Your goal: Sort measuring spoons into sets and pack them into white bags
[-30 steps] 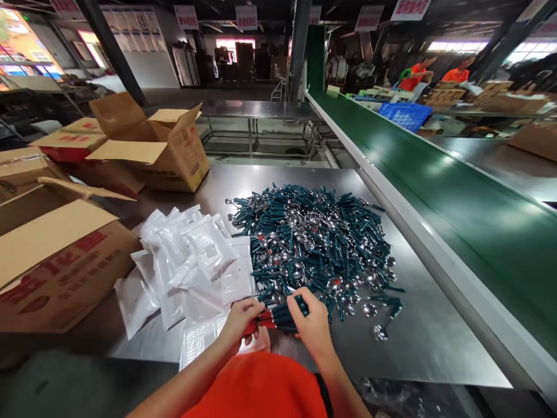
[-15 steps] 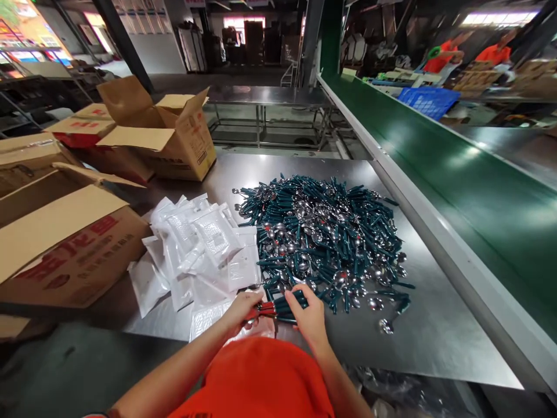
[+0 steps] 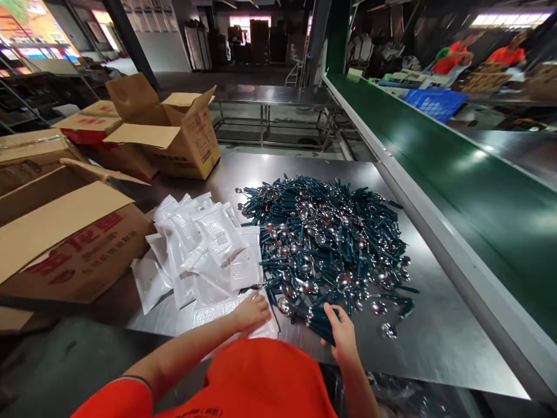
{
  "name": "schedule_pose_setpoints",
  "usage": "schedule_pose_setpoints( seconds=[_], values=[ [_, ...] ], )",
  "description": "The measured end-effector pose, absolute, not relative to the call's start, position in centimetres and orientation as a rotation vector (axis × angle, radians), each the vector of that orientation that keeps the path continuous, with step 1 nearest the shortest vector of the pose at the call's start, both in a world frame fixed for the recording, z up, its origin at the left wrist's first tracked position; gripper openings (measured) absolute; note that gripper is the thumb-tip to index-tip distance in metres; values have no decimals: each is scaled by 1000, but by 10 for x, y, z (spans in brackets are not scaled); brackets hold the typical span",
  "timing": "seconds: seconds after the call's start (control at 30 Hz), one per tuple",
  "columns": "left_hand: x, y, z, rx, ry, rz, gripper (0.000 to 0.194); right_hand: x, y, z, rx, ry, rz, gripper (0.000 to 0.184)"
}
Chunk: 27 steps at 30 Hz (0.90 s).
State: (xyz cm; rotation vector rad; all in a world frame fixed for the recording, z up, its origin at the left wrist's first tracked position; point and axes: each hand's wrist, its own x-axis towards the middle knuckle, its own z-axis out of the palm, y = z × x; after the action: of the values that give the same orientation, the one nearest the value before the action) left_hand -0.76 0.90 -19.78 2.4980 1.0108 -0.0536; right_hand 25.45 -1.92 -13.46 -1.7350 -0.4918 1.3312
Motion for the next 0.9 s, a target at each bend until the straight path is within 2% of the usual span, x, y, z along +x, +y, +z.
schedule_pose_setpoints(
  seconds=[0.1,0.17,0.27,0.4,0.5,0.6,0.73,0.9],
  values=[
    [-5,22,-196,2566,887,-175,5,250,-24,-136,-1726,-456,1333,50],
    [-6,31,-187,2600,818,-222,8,246,-26,-135,-1726,-449,1331,50],
    [-9,41,-162,2637,790,-223,22,241,-26,-130,-1732,-462,1317,50],
    [-12,53,-119,2671,860,-183,15,243,-19,-121,-1756,-490,1230,49],
    [-11,62,-91,2706,872,-133,13,249,-10,-109,-1788,-544,1096,49],
    [-6,70,-70,2733,906,-88,21,257,-5,-91,-1788,-571,872,51],
    [8,76,-49,2727,957,-13,22,262,-5,-65,-1622,-567,666,49],
    [21,77,-32,2692,822,152,17,265,-9,-43,-1519,-951,453,30]
  ],
)
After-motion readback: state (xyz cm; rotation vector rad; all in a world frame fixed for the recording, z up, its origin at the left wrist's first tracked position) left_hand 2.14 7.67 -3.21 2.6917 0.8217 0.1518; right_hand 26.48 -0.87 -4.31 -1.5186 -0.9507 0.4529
